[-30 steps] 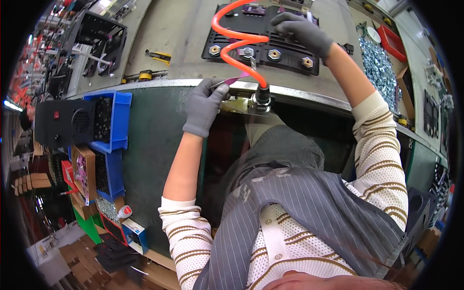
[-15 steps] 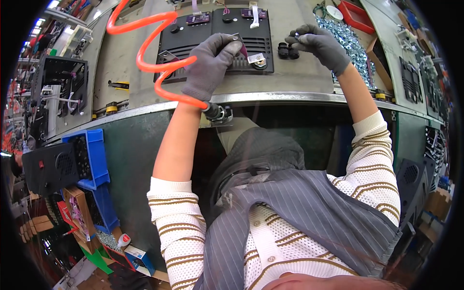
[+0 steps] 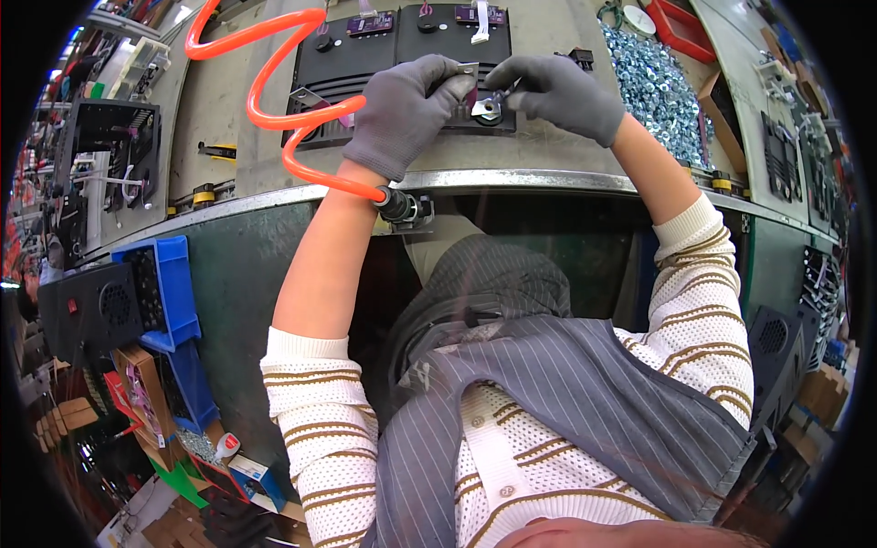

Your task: Assembling various components and panels onto an electronics enclosure/housing.

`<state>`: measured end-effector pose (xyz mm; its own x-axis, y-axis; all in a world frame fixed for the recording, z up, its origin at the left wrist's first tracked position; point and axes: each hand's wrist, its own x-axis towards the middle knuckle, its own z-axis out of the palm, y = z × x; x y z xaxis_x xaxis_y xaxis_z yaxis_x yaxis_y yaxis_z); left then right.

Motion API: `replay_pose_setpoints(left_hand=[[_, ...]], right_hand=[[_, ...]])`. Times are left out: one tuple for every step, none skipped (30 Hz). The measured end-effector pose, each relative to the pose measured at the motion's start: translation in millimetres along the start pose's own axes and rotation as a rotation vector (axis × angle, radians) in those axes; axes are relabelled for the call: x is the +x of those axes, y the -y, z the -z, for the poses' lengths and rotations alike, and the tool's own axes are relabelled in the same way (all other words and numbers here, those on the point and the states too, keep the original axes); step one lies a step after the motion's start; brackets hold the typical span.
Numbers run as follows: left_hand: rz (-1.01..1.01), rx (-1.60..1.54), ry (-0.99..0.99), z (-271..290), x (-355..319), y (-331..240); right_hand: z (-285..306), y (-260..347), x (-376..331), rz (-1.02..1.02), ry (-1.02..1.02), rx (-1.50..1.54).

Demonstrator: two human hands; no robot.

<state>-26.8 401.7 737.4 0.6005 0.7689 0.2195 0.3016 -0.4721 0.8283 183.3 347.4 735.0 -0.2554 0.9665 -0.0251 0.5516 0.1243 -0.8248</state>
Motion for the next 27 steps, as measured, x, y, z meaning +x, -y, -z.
replay_pose_setpoints(left_hand=[[0.001, 0.000, -0.003, 0, 0, 0], [-0.011, 0.015, -0.009, 0, 0, 2], [-0.024, 0.030, -0.015, -1, 0, 3], [-0.019, 0.031, -0.022, 0, -1, 4], [-0.014, 0.023, -0.018, -1, -1, 5], [-0.008, 0.015, -0.015, -1, -2, 5], [-0.003, 0.013, -0.019, -1, -1, 5], [-0.011, -0.005, -0.015, -1, -1, 4], [-0.019, -0.023, -0.010, -1, -1, 4], [-0.020, -0.025, -0.014, -1, -1, 5], [-0.033, -0.006, -0.008, -2, -1, 6], [-0.046, 0.014, -0.003, -2, -1, 7], [-0.043, 0.015, -0.007, -2, -1, 8], [-0.026, -0.018, 0.002, -2, -1, 8], [-0.010, -0.051, 0.011, -2, -2, 8], [-0.012, -0.051, 0.008, -2, -1, 7], [-0.016, -0.024, 0.012, -2, -1, 7], [-0.021, 0.002, 0.015, -1, -1, 6], [-0.022, 0.001, 0.013, -1, -1, 7], [-0.025, 0.013, 0.003, -1, -1, 7], [-0.029, 0.025, -0.007, -1, -2, 8], [-0.030, 0.022, -0.010, -1, -2, 7], [-0.020, 0.007, -0.008, -1, -2, 7], [-0.009, -0.007, -0.006, -1, -1, 6], [-0.009, -0.010, -0.011, -1, -1, 5], [-0.001, -0.003, -0.006, -1, -1, 4], [0.006, 0.004, 0.000, -2, -1, 3]], right_hand=[[-5, -4, 5, 0.113, -0.022, -0.091], [-5, -6, 7, 0.114, -0.019, -0.093], [-4, -5, 8, 0.080, 0.016, -0.195], [-4, -1, 11, 0.049, 0.055, -0.296], [-4, 1, 13, 0.053, 0.062, -0.297], [-3, 2, 14, 0.104, 0.097, -0.382], [-3, 3, 15, 0.153, 0.132, -0.468], [-3, 4, 16, 0.154, 0.138, -0.467], [-4, 4, 18, 0.148, 0.139, -0.477], [-4, 5, 18, 0.141, 0.136, -0.492], [-4, 6, 18, 0.142, 0.137, -0.496], [-5, 6, 19, 0.109, 0.131, -0.534], [-6, 6, 21, 0.078, 0.127, -0.568], [-6, 7, 21, 0.082, 0.130, -0.569], [-7, 8, 21, 0.075, 0.144, -0.590], [-6, 10, 21, 0.067, 0.154, -0.612], [-6, 14, 21, 0.070, 0.153, -0.615], [-5, 20, 22, 0.037, 0.168, -0.656], [-5, 25, 22, 0.003, 0.183, -0.696], [-6, 30, 25, 0.003, 0.184, -0.699], [-8, 35, 28, -0.117, 0.196, -0.688], [-8, 39, 30, -0.238, 0.208, -0.677], [-9, 40, 31, -0.239, 0.209, -0.682], [-11, 40, 31, -0.242, 0.199, -0.762], [-12, 41, 32, -0.243, 0.190, -0.841], [-11, 37, 31, -0.242, 0.193, -0.846], [-7, 29, 28, -0.157, 0.187, -0.753]])
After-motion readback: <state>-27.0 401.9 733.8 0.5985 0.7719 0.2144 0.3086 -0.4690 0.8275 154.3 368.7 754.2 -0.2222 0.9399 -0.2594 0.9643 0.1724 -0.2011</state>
